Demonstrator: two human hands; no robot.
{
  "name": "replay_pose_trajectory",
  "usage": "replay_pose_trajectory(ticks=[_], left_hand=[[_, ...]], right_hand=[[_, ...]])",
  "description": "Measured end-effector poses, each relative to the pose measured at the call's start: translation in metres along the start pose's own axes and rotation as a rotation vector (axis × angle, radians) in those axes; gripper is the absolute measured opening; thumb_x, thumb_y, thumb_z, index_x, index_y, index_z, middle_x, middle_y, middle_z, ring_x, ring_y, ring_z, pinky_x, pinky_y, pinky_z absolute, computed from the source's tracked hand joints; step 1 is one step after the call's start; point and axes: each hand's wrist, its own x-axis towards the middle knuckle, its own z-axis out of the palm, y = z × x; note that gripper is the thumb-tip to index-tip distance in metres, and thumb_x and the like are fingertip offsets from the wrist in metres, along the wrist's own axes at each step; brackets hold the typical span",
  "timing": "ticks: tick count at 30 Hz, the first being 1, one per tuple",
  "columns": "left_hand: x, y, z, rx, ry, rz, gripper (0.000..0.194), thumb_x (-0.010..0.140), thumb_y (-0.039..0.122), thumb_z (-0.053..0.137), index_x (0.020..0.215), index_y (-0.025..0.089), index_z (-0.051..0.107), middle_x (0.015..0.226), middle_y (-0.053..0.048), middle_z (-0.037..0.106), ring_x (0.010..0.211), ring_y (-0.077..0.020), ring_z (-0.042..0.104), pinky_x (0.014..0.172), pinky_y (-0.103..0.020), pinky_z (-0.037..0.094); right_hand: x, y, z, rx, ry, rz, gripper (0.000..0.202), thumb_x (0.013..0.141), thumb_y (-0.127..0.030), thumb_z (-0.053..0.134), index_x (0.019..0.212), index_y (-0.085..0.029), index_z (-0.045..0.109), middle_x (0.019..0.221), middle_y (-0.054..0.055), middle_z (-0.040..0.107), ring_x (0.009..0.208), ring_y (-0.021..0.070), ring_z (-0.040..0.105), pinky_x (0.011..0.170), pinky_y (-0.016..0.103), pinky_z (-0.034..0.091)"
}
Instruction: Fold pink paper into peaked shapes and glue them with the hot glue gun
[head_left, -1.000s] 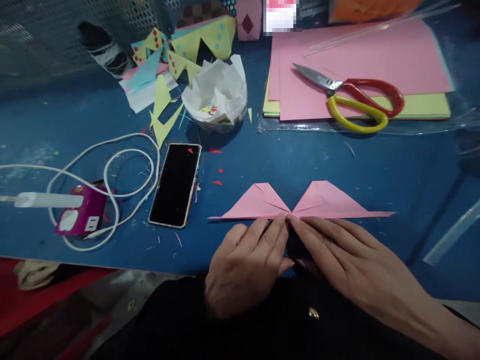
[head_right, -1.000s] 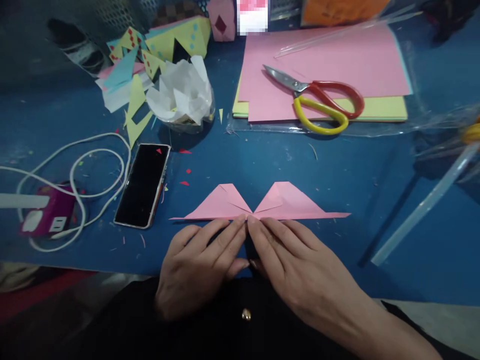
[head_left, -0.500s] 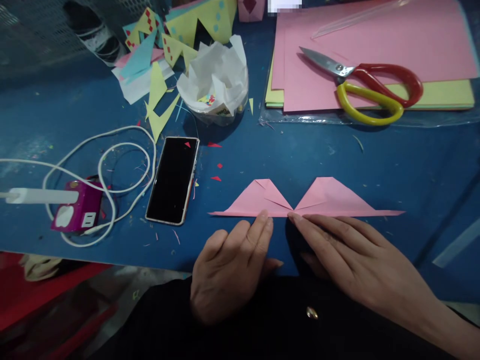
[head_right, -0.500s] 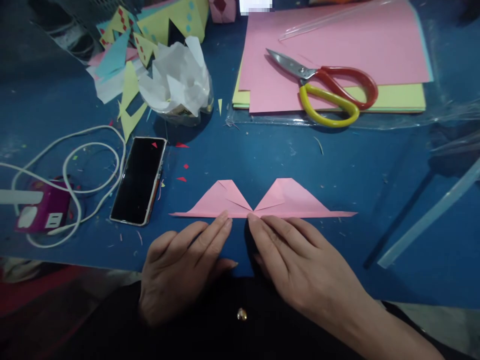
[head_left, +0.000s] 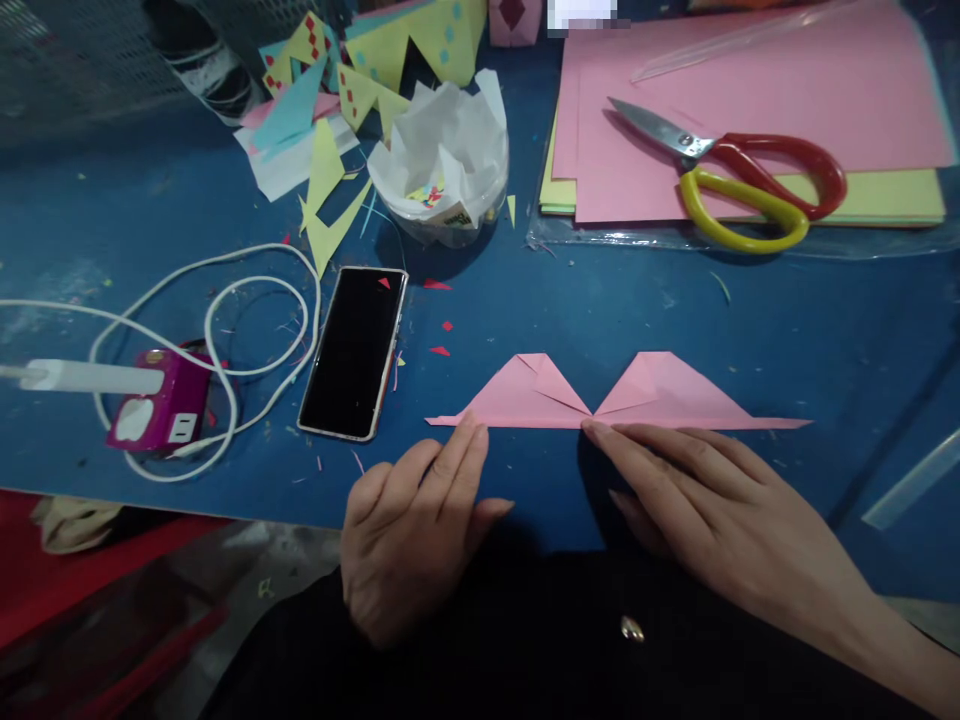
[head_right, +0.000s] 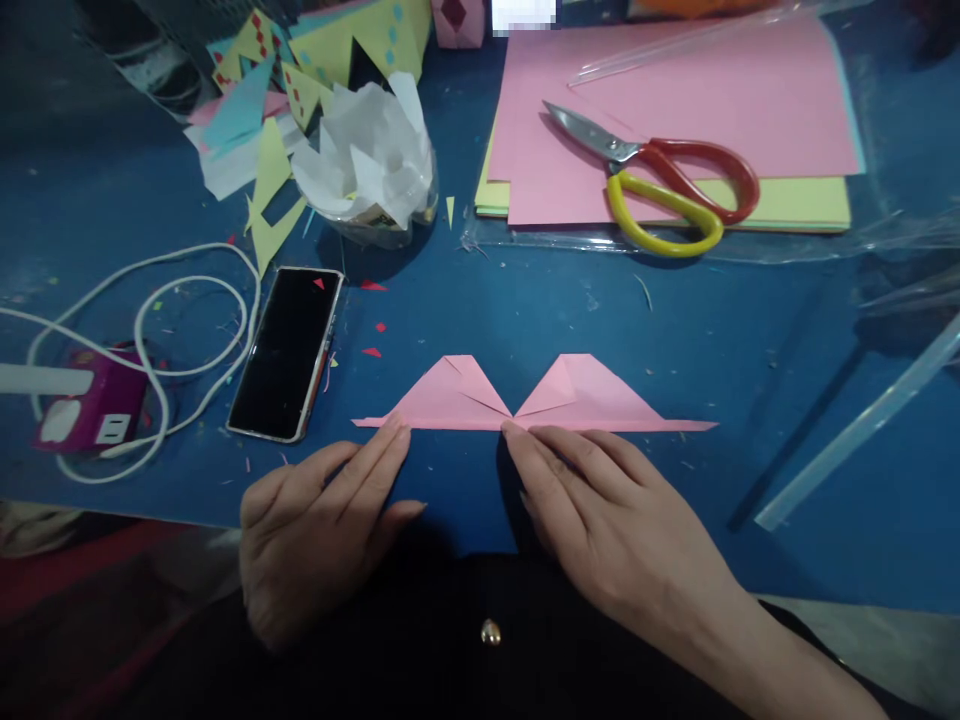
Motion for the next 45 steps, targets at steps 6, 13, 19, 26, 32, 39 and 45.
replay_pose_trajectory(ticks=[6, 13, 19, 26, 32, 39, 45], left_hand=[[-0.003, -0.007, -0.001, 0.069, -0.049, -0.017, 0.049, 0.103, 0.049, 0.038, 0.128, 0.017, 0.066, 0.121, -0.005, 0.074, 0.088, -0.0251, 0.064, 0.070, -0.042, 0.035], [-0.005, -0.006, -0.002, 0.042, 0.101, -0.136, 0.044, 0.100, 0.049, 0.048, 0.132, 0.023, 0.064, 0.116, -0.002, 0.076, 0.097, -0.0282, 0.067, 0.077, -0.043, 0.037], [0.002, 0.000, 0.000, -0.040, 0.012, 0.027, 0.051, 0.101, 0.053, 0.040, 0.130, 0.019, 0.065, 0.123, -0.001, 0.073, 0.102, -0.0252, 0.066, 0.075, -0.041, 0.038], [0.003, -0.002, -0.002, -0.021, -0.008, -0.049, 0.049, 0.102, 0.053, 0.037, 0.127, 0.022, 0.067, 0.120, -0.001, 0.074, 0.097, -0.0255, 0.066, 0.076, -0.043, 0.037], [-0.004, -0.006, -0.002, 0.012, 0.009, -0.035, 0.048, 0.104, 0.047, 0.037, 0.128, 0.016, 0.066, 0.121, -0.003, 0.074, 0.095, -0.0260, 0.065, 0.090, -0.046, 0.039], [-0.009, -0.003, 0.002, -0.007, 0.084, -0.086, 0.047, 0.103, 0.045, 0.040, 0.137, 0.020, 0.059, 0.122, -0.004, 0.073, 0.115, -0.0290, 0.063, 0.099, -0.047, 0.038], [0.001, -0.002, 0.006, -0.083, -0.004, 0.108, 0.057, 0.104, 0.051, 0.033, 0.133, 0.012, 0.061, 0.130, -0.007, 0.069, 0.117, -0.0240, 0.064, 0.093, -0.039, 0.044]], right_hand=[[-0.001, 0.001, 0.002, -0.022, -0.028, 0.000, 0.042, 0.096, -0.009, 0.048, 0.137, -0.002, 0.051, 0.125, 0.012, 0.071, 0.114, 0.0264, 0.060, 0.093, 0.039, 0.045], [-0.002, 0.003, 0.002, -0.038, -0.011, -0.023, 0.045, 0.091, -0.006, 0.050, 0.136, 0.000, 0.052, 0.123, 0.014, 0.071, 0.114, 0.0270, 0.059, 0.094, 0.040, 0.046], [0.001, 0.003, 0.001, -0.042, -0.005, -0.036, 0.042, 0.092, -0.007, 0.050, 0.133, 0.003, 0.054, 0.121, 0.015, 0.072, 0.112, 0.0276, 0.059, 0.091, 0.040, 0.047], [-0.003, 0.003, 0.001, -0.024, -0.029, -0.016, 0.044, 0.092, -0.007, 0.050, 0.136, -0.001, 0.052, 0.126, 0.014, 0.070, 0.115, 0.0270, 0.059, 0.092, 0.040, 0.046], [-0.003, 0.003, 0.002, -0.023, -0.025, -0.021, 0.046, 0.092, -0.007, 0.051, 0.137, 0.001, 0.051, 0.126, 0.015, 0.070, 0.115, 0.0276, 0.059, 0.092, 0.040, 0.047], [-0.003, 0.002, 0.004, -0.039, -0.016, -0.023, 0.048, 0.090, -0.004, 0.050, 0.137, 0.000, 0.050, 0.126, 0.015, 0.070, 0.115, 0.0272, 0.059, 0.093, 0.040, 0.048], [-0.002, 0.003, 0.004, -0.026, -0.010, -0.016, 0.045, 0.091, -0.005, 0.049, 0.137, -0.001, 0.052, 0.126, 0.013, 0.070, 0.115, 0.0262, 0.059, 0.094, 0.040, 0.048]])
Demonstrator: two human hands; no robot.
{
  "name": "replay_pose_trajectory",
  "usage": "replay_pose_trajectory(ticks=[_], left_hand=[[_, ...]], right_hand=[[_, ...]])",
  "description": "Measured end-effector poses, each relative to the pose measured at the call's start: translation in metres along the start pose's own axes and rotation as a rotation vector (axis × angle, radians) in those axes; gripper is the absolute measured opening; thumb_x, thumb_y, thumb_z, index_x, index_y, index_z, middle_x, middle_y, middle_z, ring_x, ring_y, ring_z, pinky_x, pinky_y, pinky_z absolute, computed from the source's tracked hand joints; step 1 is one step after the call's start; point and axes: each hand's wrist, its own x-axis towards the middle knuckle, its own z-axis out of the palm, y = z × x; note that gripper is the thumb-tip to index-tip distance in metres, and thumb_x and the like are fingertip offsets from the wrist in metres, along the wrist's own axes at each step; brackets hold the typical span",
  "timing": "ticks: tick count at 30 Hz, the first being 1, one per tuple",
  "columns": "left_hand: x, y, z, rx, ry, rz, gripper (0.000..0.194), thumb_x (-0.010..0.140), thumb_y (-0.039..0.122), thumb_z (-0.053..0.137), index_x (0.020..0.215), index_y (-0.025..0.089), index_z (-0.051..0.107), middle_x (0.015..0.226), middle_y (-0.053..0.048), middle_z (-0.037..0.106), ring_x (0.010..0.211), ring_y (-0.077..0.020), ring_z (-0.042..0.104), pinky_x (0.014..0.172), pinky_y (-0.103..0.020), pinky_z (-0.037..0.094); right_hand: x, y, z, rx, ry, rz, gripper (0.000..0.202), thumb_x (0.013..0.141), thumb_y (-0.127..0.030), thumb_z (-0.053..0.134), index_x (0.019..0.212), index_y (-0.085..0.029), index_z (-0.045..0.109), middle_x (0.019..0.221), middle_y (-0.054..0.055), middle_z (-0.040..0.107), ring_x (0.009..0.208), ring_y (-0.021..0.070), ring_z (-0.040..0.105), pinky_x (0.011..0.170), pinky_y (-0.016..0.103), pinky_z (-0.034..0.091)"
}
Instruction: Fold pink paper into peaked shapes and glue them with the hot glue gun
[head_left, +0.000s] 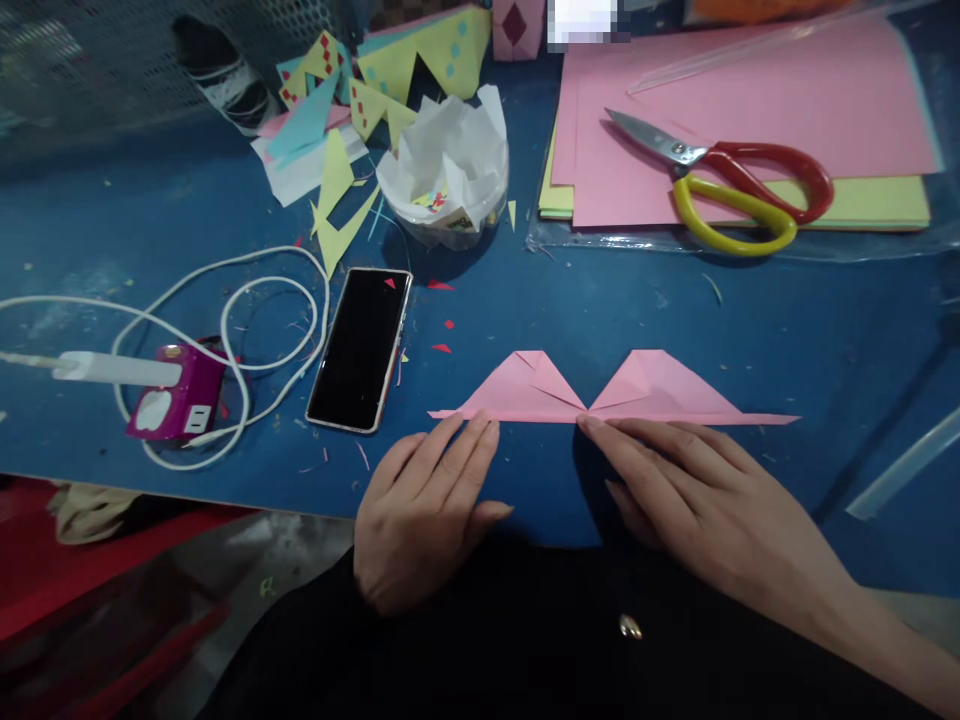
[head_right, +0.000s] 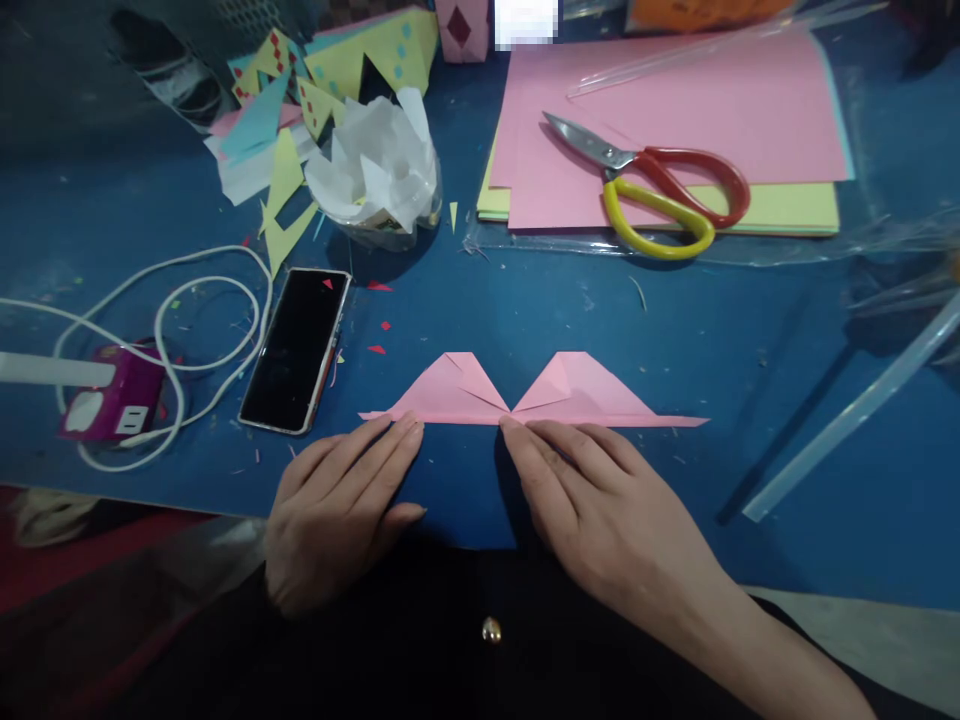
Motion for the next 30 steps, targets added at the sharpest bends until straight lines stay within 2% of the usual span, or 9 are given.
replay_pose_trajectory(ticks=[3, 9, 12, 15, 18, 21, 24, 30], left_hand=[[0.000, -0.002, -0.003, 0.019, 0.003, -0.060, 0.056, 0.104, 0.050, 0.033, 0.132, 0.013, 0.062, 0.127, -0.006, 0.071, 0.113, -0.0246, 0.066, 0.098, -0.042, 0.041], [-0.010, -0.005, -0.007, 0.042, 0.023, -0.159, 0.048, 0.103, 0.046, 0.039, 0.133, 0.015, 0.062, 0.123, -0.006, 0.073, 0.111, -0.0281, 0.066, 0.117, -0.051, 0.026], [-0.012, -0.004, -0.004, 0.054, 0.082, -0.195, 0.046, 0.101, 0.042, 0.045, 0.133, 0.014, 0.062, 0.120, -0.009, 0.074, 0.114, -0.0303, 0.065, 0.115, -0.053, 0.031], [-0.005, -0.001, -0.001, -0.002, 0.101, -0.066, 0.040, 0.101, 0.036, 0.049, 0.124, 0.010, 0.067, 0.120, -0.011, 0.074, 0.116, -0.0287, 0.064, 0.109, -0.046, 0.041], [0.010, 0.001, 0.002, -0.086, 0.037, 0.150, 0.041, 0.102, 0.038, 0.047, 0.124, 0.009, 0.066, 0.125, -0.010, 0.072, 0.120, -0.0265, 0.063, 0.106, -0.040, 0.046], [0.024, 0.001, 0.004, -0.116, -0.024, 0.296, 0.049, 0.102, 0.041, 0.046, 0.129, 0.004, 0.060, 0.133, -0.013, 0.066, 0.125, -0.0275, 0.060, 0.106, -0.040, 0.047], [0.032, 0.000, 0.007, -0.121, -0.054, 0.366, 0.056, 0.102, 0.046, 0.043, 0.134, 0.002, 0.056, 0.138, -0.016, 0.062, 0.127, -0.0285, 0.059, 0.105, -0.041, 0.048], [0.033, -0.002, 0.011, -0.093, -0.071, 0.386, 0.058, 0.101, 0.048, 0.042, 0.134, 0.003, 0.057, 0.137, -0.018, 0.062, 0.125, -0.0293, 0.060, 0.105, -0.042, 0.049]], right_hand=[[0.000, 0.001, -0.001, 0.008, -0.006, -0.016, 0.046, 0.090, -0.004, 0.051, 0.135, 0.003, 0.051, 0.125, 0.015, 0.070, 0.114, 0.0276, 0.059, 0.093, 0.041, 0.047], [0.000, 0.000, -0.001, 0.025, -0.013, 0.008, 0.047, 0.091, -0.005, 0.049, 0.138, -0.003, 0.051, 0.127, 0.014, 0.069, 0.115, 0.0261, 0.059, 0.094, 0.039, 0.047], [0.001, 0.000, 0.000, 0.009, -0.007, 0.007, 0.046, 0.091, -0.005, 0.049, 0.137, -0.002, 0.052, 0.125, 0.015, 0.070, 0.114, 0.0263, 0.059, 0.095, 0.039, 0.046], [0.002, 0.000, 0.000, 0.000, 0.003, -0.001, 0.044, 0.091, -0.006, 0.050, 0.135, 0.000, 0.053, 0.120, 0.016, 0.071, 0.113, 0.0265, 0.059, 0.095, 0.040, 0.046], [0.003, -0.001, -0.001, -0.014, 0.009, -0.009, 0.042, 0.092, -0.007, 0.050, 0.133, 0.003, 0.053, 0.118, 0.017, 0.072, 0.112, 0.0265, 0.059, 0.094, 0.040, 0.047], [0.006, -0.002, -0.003, -0.034, 0.016, -0.016, 0.039, 0.093, -0.007, 0.048, 0.130, 0.004, 0.056, 0.118, 0.018, 0.072, 0.110, 0.0272, 0.060, 0.094, 0.041, 0.047], [0.010, -0.004, -0.007, -0.053, 0.026, -0.024, 0.037, 0.094, -0.007, 0.044, 0.127, 0.004, 0.059, 0.119, 0.017, 0.072, 0.108, 0.0267, 0.061, 0.093, 0.040, 0.047], [0.007, -0.005, -0.014, -0.186, 0.040, -0.007, 0.035, 0.094, -0.005, 0.042, 0.120, 0.002, 0.065, 0.115, 0.014, 0.075, 0.107, 0.0249, 0.064, 0.093, 0.039, 0.046]])
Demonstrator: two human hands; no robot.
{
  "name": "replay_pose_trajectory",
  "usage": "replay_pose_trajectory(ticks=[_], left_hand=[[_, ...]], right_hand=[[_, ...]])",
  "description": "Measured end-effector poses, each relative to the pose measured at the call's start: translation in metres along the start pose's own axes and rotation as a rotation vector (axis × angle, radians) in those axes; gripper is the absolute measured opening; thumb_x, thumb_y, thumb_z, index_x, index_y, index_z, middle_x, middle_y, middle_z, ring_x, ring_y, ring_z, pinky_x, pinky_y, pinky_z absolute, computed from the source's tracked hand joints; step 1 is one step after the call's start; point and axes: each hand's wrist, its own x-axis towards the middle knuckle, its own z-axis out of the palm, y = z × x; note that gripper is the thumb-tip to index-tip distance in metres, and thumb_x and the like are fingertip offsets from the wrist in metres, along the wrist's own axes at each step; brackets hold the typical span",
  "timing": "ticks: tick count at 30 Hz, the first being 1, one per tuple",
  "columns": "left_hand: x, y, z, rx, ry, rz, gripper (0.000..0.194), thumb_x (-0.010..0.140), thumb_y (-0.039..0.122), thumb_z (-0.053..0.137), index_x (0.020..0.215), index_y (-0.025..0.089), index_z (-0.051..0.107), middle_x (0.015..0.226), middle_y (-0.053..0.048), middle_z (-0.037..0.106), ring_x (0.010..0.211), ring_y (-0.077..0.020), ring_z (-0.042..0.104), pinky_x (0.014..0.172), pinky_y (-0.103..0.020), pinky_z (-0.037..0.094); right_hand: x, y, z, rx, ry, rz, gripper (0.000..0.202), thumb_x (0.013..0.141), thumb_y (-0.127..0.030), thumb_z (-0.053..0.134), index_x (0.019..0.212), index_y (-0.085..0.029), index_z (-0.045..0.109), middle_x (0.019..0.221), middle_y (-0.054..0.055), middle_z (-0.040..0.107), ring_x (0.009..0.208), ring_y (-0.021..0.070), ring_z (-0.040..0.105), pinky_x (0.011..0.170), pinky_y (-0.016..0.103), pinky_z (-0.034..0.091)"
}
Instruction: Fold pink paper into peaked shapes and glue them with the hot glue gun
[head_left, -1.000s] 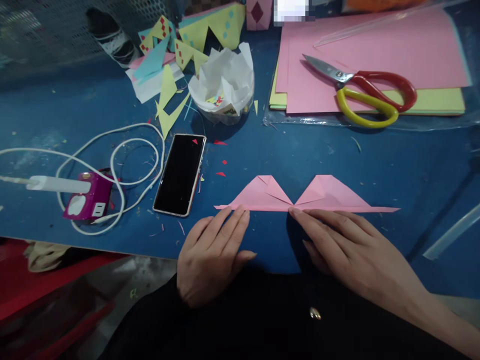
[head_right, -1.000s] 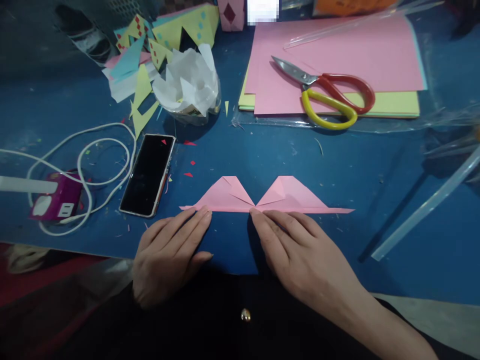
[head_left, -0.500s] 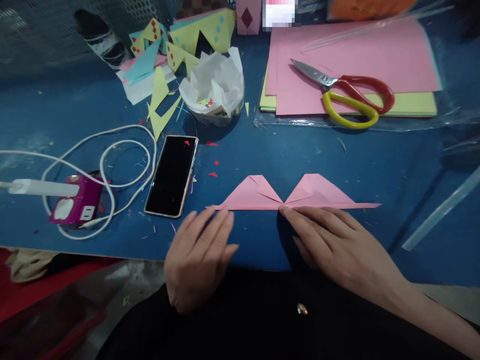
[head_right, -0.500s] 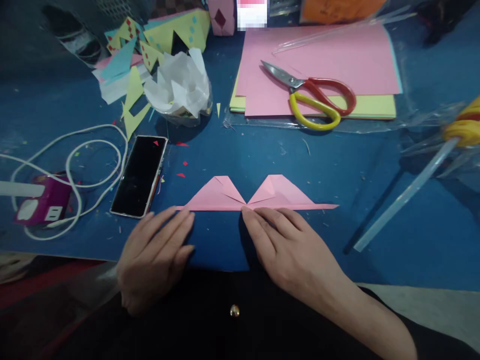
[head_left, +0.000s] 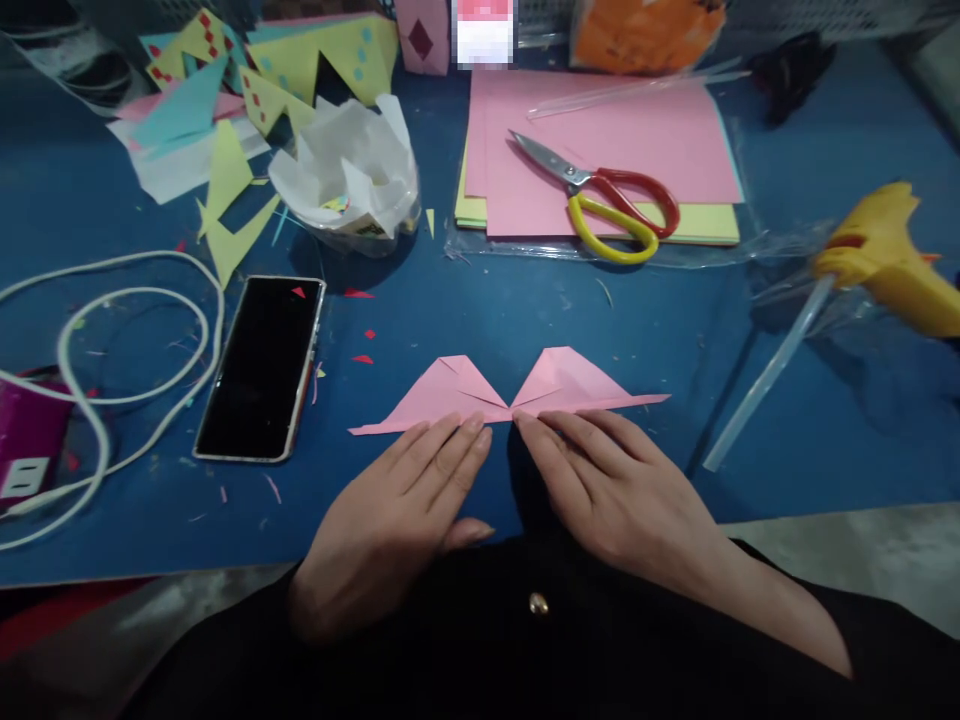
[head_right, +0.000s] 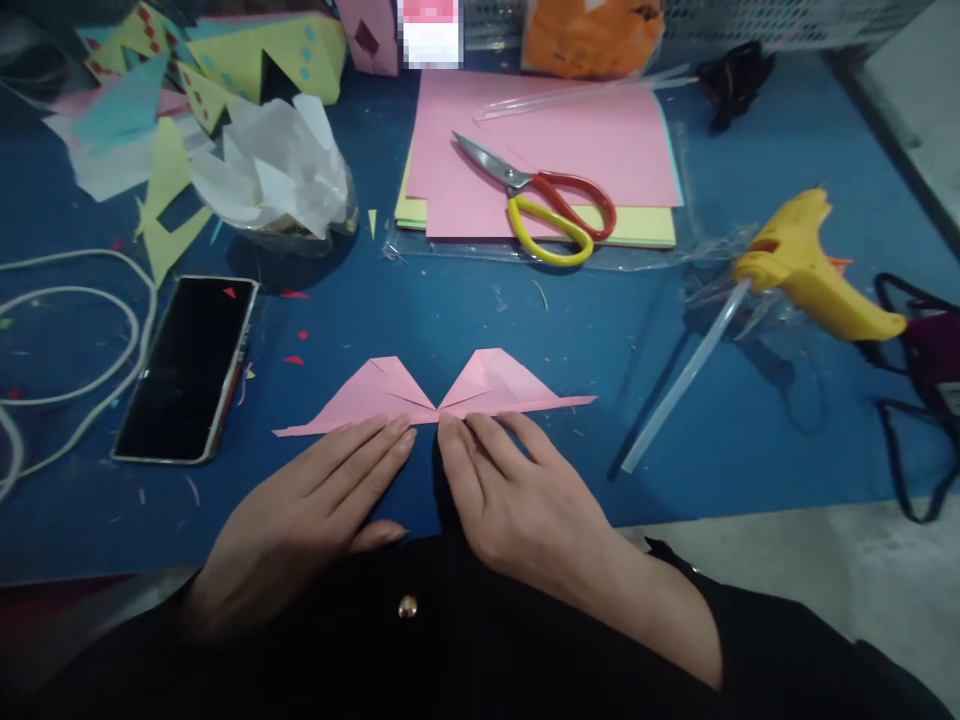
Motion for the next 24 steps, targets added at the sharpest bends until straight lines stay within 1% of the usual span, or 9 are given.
replay_pose_trajectory(ticks=[4, 7, 9, 10, 11, 14, 17, 20, 24], left_hand=[[0.000, -0.003, -0.001, 0.050, -0.007, 0.022, 0.055, 0.103, 0.044, 0.037, 0.137, 0.004, 0.056, 0.140, -0.017, 0.060, 0.120, -0.0304, 0.063, 0.101, -0.044, 0.050], [0.003, -0.006, 0.000, 0.124, 0.045, 0.137, 0.054, 0.102, 0.042, 0.042, 0.140, 0.006, 0.054, 0.144, -0.016, 0.056, 0.109, -0.0325, 0.067, 0.093, -0.045, 0.051], [0.007, -0.007, 0.003, 0.155, 0.021, 0.139, 0.053, 0.100, 0.043, 0.047, 0.142, 0.011, 0.053, 0.150, -0.012, 0.051, 0.105, -0.0341, 0.067, 0.091, -0.048, 0.050], [0.009, -0.007, 0.005, 0.149, 0.041, 0.163, 0.053, 0.100, 0.044, 0.048, 0.143, 0.013, 0.053, 0.150, -0.011, 0.051, 0.100, -0.0337, 0.068, 0.090, -0.049, 0.049], [0.011, -0.007, 0.006, 0.136, 0.039, 0.139, 0.054, 0.099, 0.044, 0.049, 0.143, 0.013, 0.052, 0.151, -0.011, 0.050, 0.101, -0.0350, 0.067, 0.092, -0.051, 0.048], [0.015, -0.007, 0.011, 0.112, 0.066, 0.132, 0.054, 0.099, 0.043, 0.049, 0.143, 0.011, 0.052, 0.149, -0.011, 0.052, 0.102, -0.0366, 0.065, 0.094, -0.054, 0.045], [0.016, -0.011, 0.011, 0.121, 0.105, 0.182, 0.054, 0.098, 0.044, 0.050, 0.142, 0.013, 0.055, 0.145, -0.011, 0.057, 0.095, -0.0339, 0.066, 0.089, -0.052, 0.047], [0.015, -0.013, 0.011, 0.123, 0.095, 0.205, 0.057, 0.096, 0.047, 0.050, 0.141, 0.012, 0.055, 0.144, -0.012, 0.058, 0.092, -0.0339, 0.066, 0.086, -0.052, 0.048], [0.015, -0.011, 0.011, 0.119, 0.082, 0.189, 0.064, 0.095, 0.051, 0.049, 0.142, 0.008, 0.053, 0.144, -0.016, 0.057, 0.095, -0.0368, 0.065, 0.088, -0.055, 0.048]], right_hand=[[-0.006, 0.001, -0.001, -0.015, -0.007, 0.040, 0.035, 0.093, -0.003, 0.044, 0.119, 0.002, 0.065, 0.114, 0.014, 0.075, 0.109, 0.0239, 0.064, 0.096, 0.038, 0.046], [-0.004, -0.001, 0.000, -0.023, 0.015, 0.053, 0.035, 0.094, -0.005, 0.043, 0.119, 0.002, 0.066, 0.114, 0.015, 0.075, 0.106, 0.0239, 0.065, 0.097, 0.038, 0.047], [-0.001, -0.002, 0.002, -0.025, 0.031, 0.059, 0.036, 0.095, -0.009, 0.041, 0.119, 0.002, 0.066, 0.113, 0.015, 0.075, 0.104, 0.0243, 0.066, 0.097, 0.038, 0.047], [-0.001, -0.002, 0.003, -0.028, 0.038, 0.066, 0.037, 0.096, -0.010, 0.040, 0.119, 0.001, 0.066, 0.113, 0.015, 0.075, 0.103, 0.0243, 0.066, 0.098, 0.039, 0.047], [-0.002, -0.002, 0.003, -0.035, 0.036, 0.080, 0.037, 0.096, -0.011, 0.040, 0.120, 0.001, 0.066, 0.113, 0.014, 0.075, 0.103, 0.0239, 0.066, 0.099, 0.039, 0.047], [-0.009, 0.002, 0.002, -0.073, 0.027, 0.152, 0.037, 0.096, -0.010, 0.040, 0.121, 0.003, 0.065, 0.111, 0.016, 0.076, 0.103, 0.0247, 0.066, 0.103, 0.043, 0.046], [-0.024, 0.006, -0.004, -0.105, -0.014, 0.241, 0.036, 0.094, -0.007, 0.045, 0.124, 0.007, 0.061, 0.112, 0.016, 0.075, 0.107, 0.0266, 0.066, 0.108, 0.048, 0.043], [-0.038, 0.012, -0.007, -0.158, -0.058, 0.330, 0.038, 0.092, -0.004, 0.052, 0.129, 0.006, 0.058, 0.114, 0.015, 0.075, 0.110, 0.0258, 0.066, 0.112, 0.049, 0.040], [-0.048, 0.017, -0.009, -0.231, -0.091, 0.422, 0.039, 0.092, -0.004, 0.053, 0.131, 0.003, 0.056, 0.110, 0.015, 0.076, 0.108, 0.0236, 0.068, 0.113, 0.050, 0.039]])
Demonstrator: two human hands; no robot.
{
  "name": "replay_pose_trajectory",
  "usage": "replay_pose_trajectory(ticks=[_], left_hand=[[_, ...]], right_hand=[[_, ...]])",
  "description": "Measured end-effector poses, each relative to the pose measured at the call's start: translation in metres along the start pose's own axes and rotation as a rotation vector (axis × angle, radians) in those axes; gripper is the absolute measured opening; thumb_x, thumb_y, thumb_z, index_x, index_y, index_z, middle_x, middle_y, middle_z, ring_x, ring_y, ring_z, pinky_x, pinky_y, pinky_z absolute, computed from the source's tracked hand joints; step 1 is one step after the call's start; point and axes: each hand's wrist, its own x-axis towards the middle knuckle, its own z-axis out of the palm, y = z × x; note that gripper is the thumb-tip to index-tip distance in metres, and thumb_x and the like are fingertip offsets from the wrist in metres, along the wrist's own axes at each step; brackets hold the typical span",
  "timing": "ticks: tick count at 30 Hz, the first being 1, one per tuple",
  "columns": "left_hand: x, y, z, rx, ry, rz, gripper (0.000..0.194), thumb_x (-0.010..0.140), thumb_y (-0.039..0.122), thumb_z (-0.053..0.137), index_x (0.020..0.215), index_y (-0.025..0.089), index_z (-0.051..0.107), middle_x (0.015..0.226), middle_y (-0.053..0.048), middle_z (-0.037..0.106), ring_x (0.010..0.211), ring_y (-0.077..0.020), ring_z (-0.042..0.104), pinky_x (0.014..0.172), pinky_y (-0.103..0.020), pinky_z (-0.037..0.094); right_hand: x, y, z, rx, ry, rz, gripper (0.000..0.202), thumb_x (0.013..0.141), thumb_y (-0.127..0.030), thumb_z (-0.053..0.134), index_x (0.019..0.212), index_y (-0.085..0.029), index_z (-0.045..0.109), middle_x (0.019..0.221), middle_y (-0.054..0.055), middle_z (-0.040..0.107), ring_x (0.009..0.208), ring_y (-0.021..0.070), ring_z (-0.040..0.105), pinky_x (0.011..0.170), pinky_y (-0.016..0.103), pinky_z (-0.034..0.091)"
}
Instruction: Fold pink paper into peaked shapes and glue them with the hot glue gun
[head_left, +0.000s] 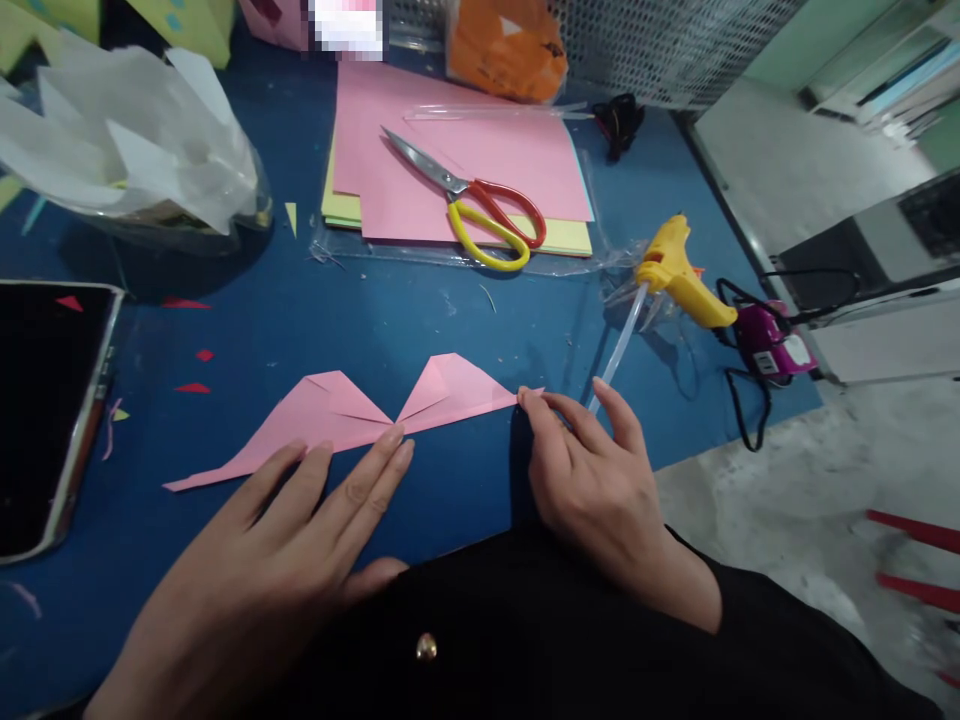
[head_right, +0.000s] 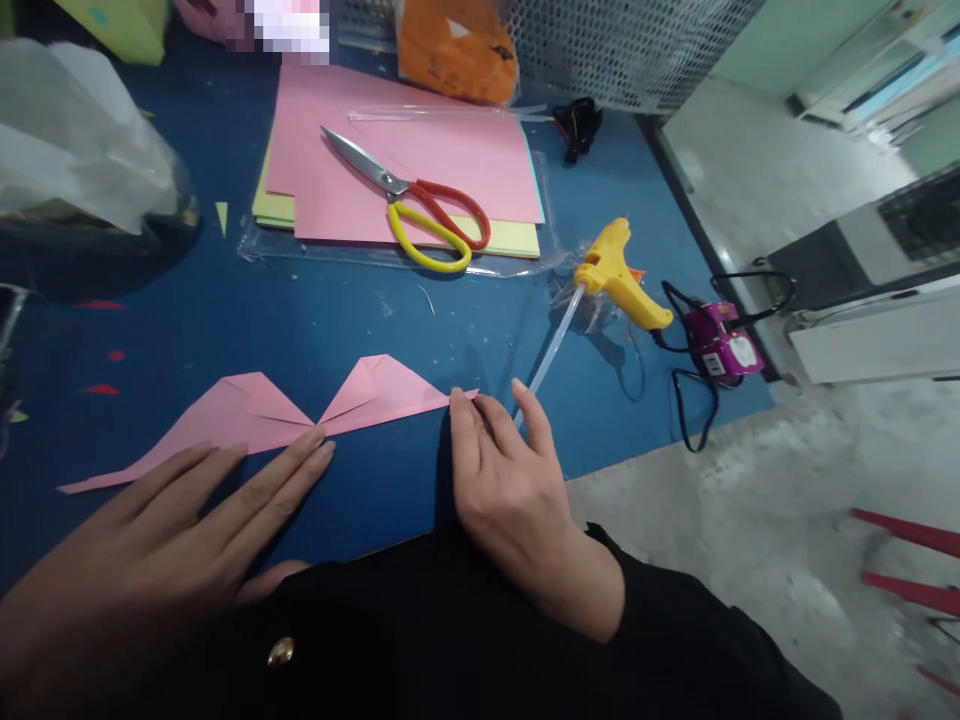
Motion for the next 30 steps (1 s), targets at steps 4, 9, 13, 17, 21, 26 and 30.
replay_pose_trajectory(ticks=[4, 9, 13, 17, 21, 26, 30], left_hand=[[0.004, 0.003, -0.002, 0.039, 0.012, -0.002, 0.060, 0.095, 0.049, 0.051, 0.140, 0.010, 0.056, 0.143, -0.014, 0.059, 0.095, -0.0358, 0.066, 0.087, -0.053, 0.048], [0.007, 0.006, -0.008, 0.101, -0.021, 0.017, 0.061, 0.096, 0.047, 0.051, 0.138, 0.003, 0.057, 0.142, -0.017, 0.058, 0.094, -0.0361, 0.066, 0.086, -0.051, 0.049], [0.006, 0.006, -0.009, 0.091, -0.053, -0.001, 0.061, 0.096, 0.049, 0.050, 0.138, 0.006, 0.057, 0.144, -0.017, 0.056, 0.098, -0.0354, 0.066, 0.087, -0.049, 0.049], [0.006, 0.005, -0.009, 0.086, -0.048, 0.005, 0.061, 0.097, 0.047, 0.049, 0.139, 0.004, 0.056, 0.143, -0.018, 0.057, 0.094, -0.0359, 0.066, 0.087, -0.051, 0.048], [0.006, 0.007, -0.011, 0.072, -0.062, -0.026, 0.059, 0.098, 0.046, 0.047, 0.141, 0.007, 0.054, 0.143, -0.016, 0.057, 0.097, -0.0350, 0.066, 0.090, -0.052, 0.048], [0.005, 0.008, -0.011, 0.031, -0.094, -0.061, 0.062, 0.099, 0.049, 0.043, 0.144, 0.006, 0.051, 0.141, -0.017, 0.060, 0.102, -0.0366, 0.065, 0.092, -0.053, 0.047], [0.006, 0.010, -0.010, 0.045, -0.049, -0.057, 0.063, 0.098, 0.051, 0.048, 0.142, 0.007, 0.053, 0.143, -0.015, 0.058, 0.100, -0.0354, 0.066, 0.092, -0.051, 0.048]], right_hand=[[0.000, -0.004, -0.003, 0.024, -0.018, 0.044, 0.038, 0.092, -0.005, 0.052, 0.129, 0.002, 0.057, 0.108, 0.015, 0.076, 0.113, 0.0256, 0.067, 0.115, 0.051, 0.037], [0.010, -0.018, 0.002, 0.220, 0.062, -0.085, 0.040, 0.092, -0.011, 0.054, 0.131, -0.002, 0.058, 0.124, 0.012, 0.072, 0.130, 0.0277, 0.055, 0.116, 0.046, 0.036], [0.023, -0.027, 0.010, 0.325, 0.038, -0.306, 0.042, 0.094, -0.016, 0.052, 0.133, 0.000, 0.057, 0.132, 0.012, 0.067, 0.131, 0.0281, 0.053, 0.112, 0.041, 0.041], [0.024, -0.028, 0.010, 0.265, 0.062, -0.297, 0.042, 0.095, -0.019, 0.052, 0.132, 0.001, 0.057, 0.130, 0.013, 0.069, 0.128, 0.0282, 0.056, 0.112, 0.044, 0.041], [0.010, -0.017, 0.003, 0.152, -0.004, -0.154, 0.042, 0.092, -0.011, 0.051, 0.132, 0.003, 0.056, 0.128, 0.016, 0.069, 0.126, 0.0293, 0.059, 0.115, 0.049, 0.036], [-0.002, -0.005, -0.005, 0.023, -0.066, 0.006, 0.042, 0.092, -0.008, 0.052, 0.133, 0.003, 0.055, 0.121, 0.018, 0.072, 0.119, 0.0288, 0.064, 0.113, 0.051, 0.037], [0.000, -0.009, -0.006, 0.035, -0.027, 0.075, 0.043, 0.091, -0.010, 0.055, 0.132, 0.002, 0.055, 0.114, 0.016, 0.075, 0.120, 0.0304, 0.064, 0.112, 0.051, 0.037]])
